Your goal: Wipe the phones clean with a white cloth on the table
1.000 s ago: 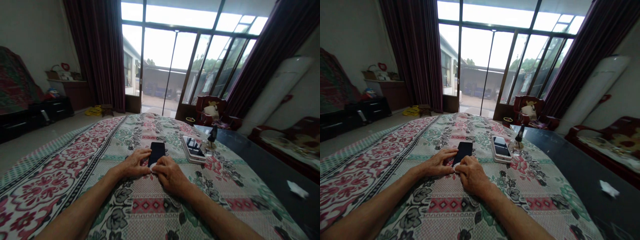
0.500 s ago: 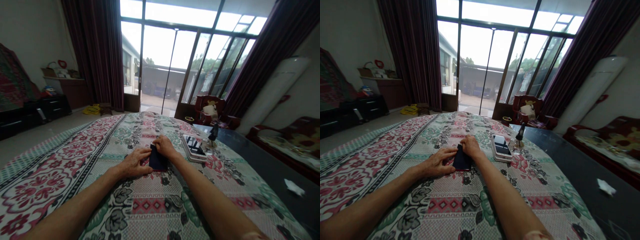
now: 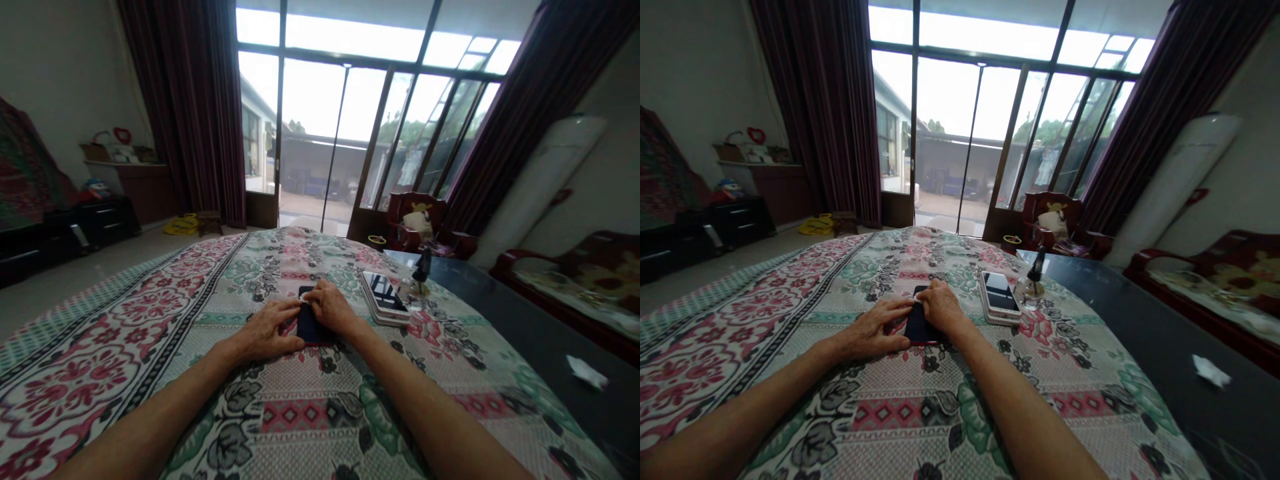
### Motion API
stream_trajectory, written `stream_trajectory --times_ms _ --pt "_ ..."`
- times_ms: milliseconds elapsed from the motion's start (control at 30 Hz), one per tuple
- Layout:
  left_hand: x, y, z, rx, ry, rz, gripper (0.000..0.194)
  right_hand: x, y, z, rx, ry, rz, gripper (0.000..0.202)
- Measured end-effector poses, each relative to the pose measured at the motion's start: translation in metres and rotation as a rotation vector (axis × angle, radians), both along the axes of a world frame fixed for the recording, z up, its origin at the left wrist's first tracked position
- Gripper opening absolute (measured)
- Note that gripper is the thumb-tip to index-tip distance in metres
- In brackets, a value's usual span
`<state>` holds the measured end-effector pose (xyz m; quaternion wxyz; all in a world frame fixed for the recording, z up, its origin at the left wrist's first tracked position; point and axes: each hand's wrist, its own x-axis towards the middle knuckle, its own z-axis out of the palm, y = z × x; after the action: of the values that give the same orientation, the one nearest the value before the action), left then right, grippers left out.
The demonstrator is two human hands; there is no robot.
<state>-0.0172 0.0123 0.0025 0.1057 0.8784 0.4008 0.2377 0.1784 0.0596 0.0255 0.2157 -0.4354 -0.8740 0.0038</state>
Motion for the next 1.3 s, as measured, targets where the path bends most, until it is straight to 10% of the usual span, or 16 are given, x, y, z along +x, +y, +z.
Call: stream_trajectory --times_ms 267,767,1300 --pt "0.002 -0.001 0.001 0.005 -0.018 0.036 0.059 -0.001 0.001 -0.001 0.007 -0.022 -0.040 0.027" --pt "-0.001 0.005 -0.003 -0.008 -0.020 0.008 0.067 0.014 -0.077 0.000 -0.003 0.030 0.260 0.016" --pt "0.003 -0.001 0.009 -0.041 0.046 0.029 0.060 -0.004 0.020 0.002 -0.016 -0.112 -0.049 0.027"
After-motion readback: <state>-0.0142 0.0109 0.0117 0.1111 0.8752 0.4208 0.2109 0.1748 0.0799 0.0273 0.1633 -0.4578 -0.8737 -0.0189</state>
